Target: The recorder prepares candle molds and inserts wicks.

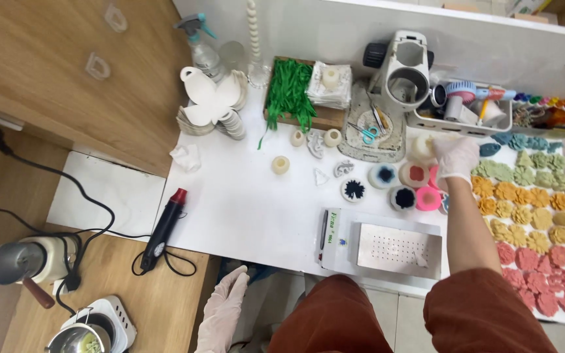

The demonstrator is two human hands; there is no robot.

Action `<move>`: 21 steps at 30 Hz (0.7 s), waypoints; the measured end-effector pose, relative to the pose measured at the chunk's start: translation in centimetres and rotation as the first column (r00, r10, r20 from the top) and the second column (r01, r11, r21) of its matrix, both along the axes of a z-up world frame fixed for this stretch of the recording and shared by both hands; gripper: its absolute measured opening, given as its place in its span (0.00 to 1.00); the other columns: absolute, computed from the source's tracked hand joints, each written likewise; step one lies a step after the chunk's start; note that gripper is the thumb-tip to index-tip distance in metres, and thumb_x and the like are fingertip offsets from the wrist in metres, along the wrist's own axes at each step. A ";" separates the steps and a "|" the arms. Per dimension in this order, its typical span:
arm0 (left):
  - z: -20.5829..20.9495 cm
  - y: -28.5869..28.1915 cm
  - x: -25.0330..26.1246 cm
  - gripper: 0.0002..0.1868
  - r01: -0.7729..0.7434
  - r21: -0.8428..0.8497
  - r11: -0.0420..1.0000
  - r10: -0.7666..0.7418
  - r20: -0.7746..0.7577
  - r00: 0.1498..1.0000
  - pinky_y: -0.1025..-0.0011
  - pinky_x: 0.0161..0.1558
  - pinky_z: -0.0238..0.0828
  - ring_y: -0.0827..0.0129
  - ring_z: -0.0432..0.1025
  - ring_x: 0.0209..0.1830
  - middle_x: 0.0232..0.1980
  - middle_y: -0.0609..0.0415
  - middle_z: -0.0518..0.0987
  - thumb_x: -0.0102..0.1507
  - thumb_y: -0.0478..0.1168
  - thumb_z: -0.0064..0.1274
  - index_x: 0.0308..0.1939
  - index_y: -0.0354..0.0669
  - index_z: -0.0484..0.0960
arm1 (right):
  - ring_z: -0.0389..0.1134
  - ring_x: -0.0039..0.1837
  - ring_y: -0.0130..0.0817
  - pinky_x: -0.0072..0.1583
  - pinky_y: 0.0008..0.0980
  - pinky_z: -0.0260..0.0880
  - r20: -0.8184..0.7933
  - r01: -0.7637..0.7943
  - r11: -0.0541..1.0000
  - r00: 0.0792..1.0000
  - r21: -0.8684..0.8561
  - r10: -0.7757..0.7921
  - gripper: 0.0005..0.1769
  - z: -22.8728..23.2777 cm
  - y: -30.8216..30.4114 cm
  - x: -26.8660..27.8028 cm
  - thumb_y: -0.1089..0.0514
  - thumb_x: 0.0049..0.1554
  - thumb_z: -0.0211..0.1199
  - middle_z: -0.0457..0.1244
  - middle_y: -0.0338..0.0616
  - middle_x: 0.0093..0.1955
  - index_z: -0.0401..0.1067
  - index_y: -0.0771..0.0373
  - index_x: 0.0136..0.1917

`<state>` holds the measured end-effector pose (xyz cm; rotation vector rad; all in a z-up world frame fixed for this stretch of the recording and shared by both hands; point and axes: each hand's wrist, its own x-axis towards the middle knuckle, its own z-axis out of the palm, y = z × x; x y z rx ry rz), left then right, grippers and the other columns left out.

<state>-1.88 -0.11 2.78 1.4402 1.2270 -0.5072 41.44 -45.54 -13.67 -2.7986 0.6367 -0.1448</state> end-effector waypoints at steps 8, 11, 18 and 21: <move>-10.9 0.6 -1.9 0.29 -0.193 -0.183 0.964 0.243 0.310 0.919 0.62 0.65 0.68 0.58 0.74 0.61 0.58 0.48 0.84 0.67 0.55 0.45 0.69 0.48 0.76 | 0.75 0.47 0.46 0.53 0.40 0.74 0.033 -0.312 0.910 0.948 0.274 0.315 0.32 12.6 12.5 -14.0 0.38 0.48 0.68 0.73 0.57 0.43 0.81 0.65 0.55; -4.7 -0.6 0.8 0.37 -0.254 -0.309 0.917 0.350 0.312 0.883 0.60 0.64 0.71 0.57 0.74 0.63 0.64 0.49 0.78 0.66 0.64 0.32 0.76 0.54 0.62 | 0.76 0.44 0.35 0.50 0.33 0.76 -0.066 -0.474 0.761 0.829 0.443 0.555 0.32 15.4 20.2 -19.4 0.44 0.46 0.70 0.74 0.49 0.44 0.78 0.64 0.60; -1.3 0.6 -0.4 0.48 -0.101 -0.941 0.323 0.889 0.265 0.374 0.59 0.61 0.71 0.54 0.73 0.64 0.69 0.45 0.73 0.61 0.73 0.29 0.76 0.46 0.59 | 0.74 0.47 0.29 0.53 0.26 0.75 0.010 -0.846 0.085 0.106 0.526 0.994 0.23 22.6 35.8 -30.8 0.48 0.40 0.71 0.71 0.34 0.50 0.81 0.54 0.51; 0.6 1.9 -2.9 0.39 -0.147 -0.870 0.471 0.882 0.458 0.114 0.65 0.61 0.69 0.63 0.71 0.60 0.66 0.50 0.73 0.69 0.64 0.40 0.79 0.50 0.61 | 0.71 0.53 0.32 0.55 0.30 0.72 -0.033 -0.908 -0.054 -0.075 0.416 0.997 0.28 24.7 40.2 -33.8 0.49 0.40 0.73 0.68 0.34 0.54 0.79 0.51 0.56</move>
